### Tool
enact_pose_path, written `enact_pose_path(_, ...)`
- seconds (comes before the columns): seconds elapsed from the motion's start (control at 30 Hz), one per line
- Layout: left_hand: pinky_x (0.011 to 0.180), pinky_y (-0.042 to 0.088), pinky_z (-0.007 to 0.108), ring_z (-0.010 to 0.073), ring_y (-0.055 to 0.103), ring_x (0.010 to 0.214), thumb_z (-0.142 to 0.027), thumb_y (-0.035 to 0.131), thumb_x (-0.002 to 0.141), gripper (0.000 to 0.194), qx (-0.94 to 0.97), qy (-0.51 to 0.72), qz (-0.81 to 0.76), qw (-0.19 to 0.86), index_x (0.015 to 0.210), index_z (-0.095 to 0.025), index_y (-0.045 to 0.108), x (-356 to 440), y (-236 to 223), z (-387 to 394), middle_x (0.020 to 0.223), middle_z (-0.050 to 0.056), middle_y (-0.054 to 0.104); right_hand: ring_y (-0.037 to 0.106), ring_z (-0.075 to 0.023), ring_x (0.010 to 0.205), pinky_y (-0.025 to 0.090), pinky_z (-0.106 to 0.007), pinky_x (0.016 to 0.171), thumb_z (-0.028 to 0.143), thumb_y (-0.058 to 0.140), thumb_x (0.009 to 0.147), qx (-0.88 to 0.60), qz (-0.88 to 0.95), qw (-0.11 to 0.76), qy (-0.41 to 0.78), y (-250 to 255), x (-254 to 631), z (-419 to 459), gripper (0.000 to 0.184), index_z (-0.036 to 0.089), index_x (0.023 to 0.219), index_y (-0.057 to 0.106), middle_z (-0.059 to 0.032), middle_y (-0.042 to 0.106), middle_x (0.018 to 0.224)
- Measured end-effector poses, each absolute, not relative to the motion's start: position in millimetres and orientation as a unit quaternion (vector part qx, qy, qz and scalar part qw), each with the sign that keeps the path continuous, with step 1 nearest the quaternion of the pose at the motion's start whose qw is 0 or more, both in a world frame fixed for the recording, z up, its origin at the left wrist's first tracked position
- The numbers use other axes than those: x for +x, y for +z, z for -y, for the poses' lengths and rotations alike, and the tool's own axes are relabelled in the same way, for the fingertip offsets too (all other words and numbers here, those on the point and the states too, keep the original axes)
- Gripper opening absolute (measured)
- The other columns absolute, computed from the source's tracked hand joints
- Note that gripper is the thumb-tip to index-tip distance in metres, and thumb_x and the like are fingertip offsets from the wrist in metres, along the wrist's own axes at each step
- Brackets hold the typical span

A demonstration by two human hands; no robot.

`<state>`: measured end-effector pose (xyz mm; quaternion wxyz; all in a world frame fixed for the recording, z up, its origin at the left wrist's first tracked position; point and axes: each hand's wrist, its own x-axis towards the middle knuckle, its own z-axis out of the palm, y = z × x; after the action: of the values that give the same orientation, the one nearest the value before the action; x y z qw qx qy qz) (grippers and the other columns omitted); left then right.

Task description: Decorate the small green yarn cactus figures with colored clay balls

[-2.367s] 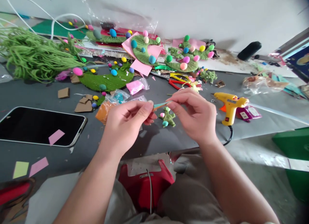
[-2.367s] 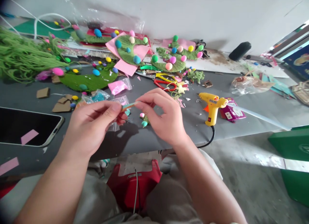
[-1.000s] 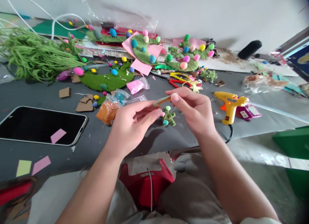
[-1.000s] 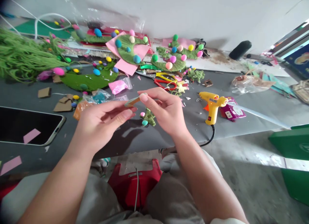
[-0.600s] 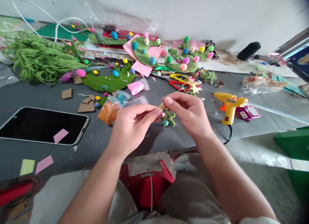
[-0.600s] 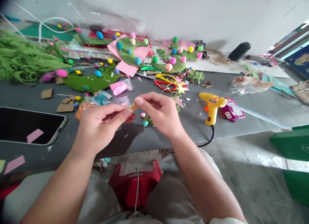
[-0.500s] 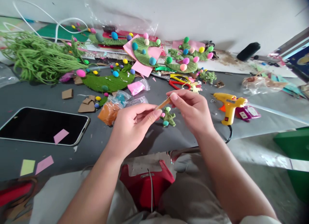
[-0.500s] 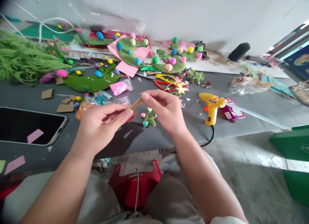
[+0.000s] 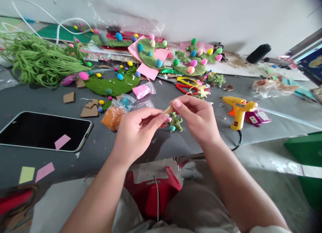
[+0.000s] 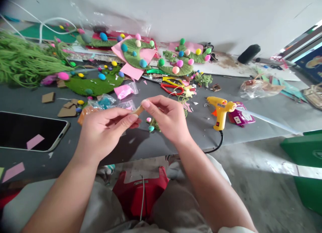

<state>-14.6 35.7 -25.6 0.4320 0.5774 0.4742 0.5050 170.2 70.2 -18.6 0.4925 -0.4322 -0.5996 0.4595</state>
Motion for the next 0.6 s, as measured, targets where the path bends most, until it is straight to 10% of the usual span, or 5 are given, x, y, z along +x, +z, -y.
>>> enact_pose_path(0.23,0.083,0.063,0.023,0.0184,0.078,0.094,-0.028,0.087,0.081,0.03,0.572,0.495,-0.432,0.491,0.109,-0.026,0.081,-14.6,-27.3,-35.0,0.106,0.0,0.082,0.072,-0.0179,0.096,0.059,-0.029,0.082,0.043,0.083,0.085,-0.402,0.636,0.433,0.497,-15.4,166.7,-66.4,0.034,0.023,0.112,0.079,-0.0043,0.078,0.106)
enact_pose_path(0.43,0.068,0.061,0.022,0.0156,0.076,0.073,-0.036,0.077,0.091,0.015,0.606,0.471,-0.482,0.423,0.085,-0.023,0.082,-16.1,-22.5,-33.5,0.079,0.0,0.08,0.069,-0.0169,0.083,0.059,-0.031,0.078,0.049,0.079,0.087,-0.434,0.598,0.491,0.463,-16.2,172.7,-71.5,0.028,0.022,0.089,0.078,-0.0035,0.076,0.089)
enact_pose_path(0.6,0.08,0.065,0.028,0.0224,0.078,0.092,-0.038,0.084,0.083,0.026,0.574,0.49,-0.466,0.461,0.104,-0.023,0.082,-14.3,-24.9,-32.7,0.104,0.005,0.083,0.07,-0.0168,0.088,0.059,-0.031,0.08,0.047,0.08,0.087,-0.424,0.585,0.488,0.49,-17.4,174.4,-71.3,0.024,0.024,0.089,0.079,-0.0032,0.076,0.096)
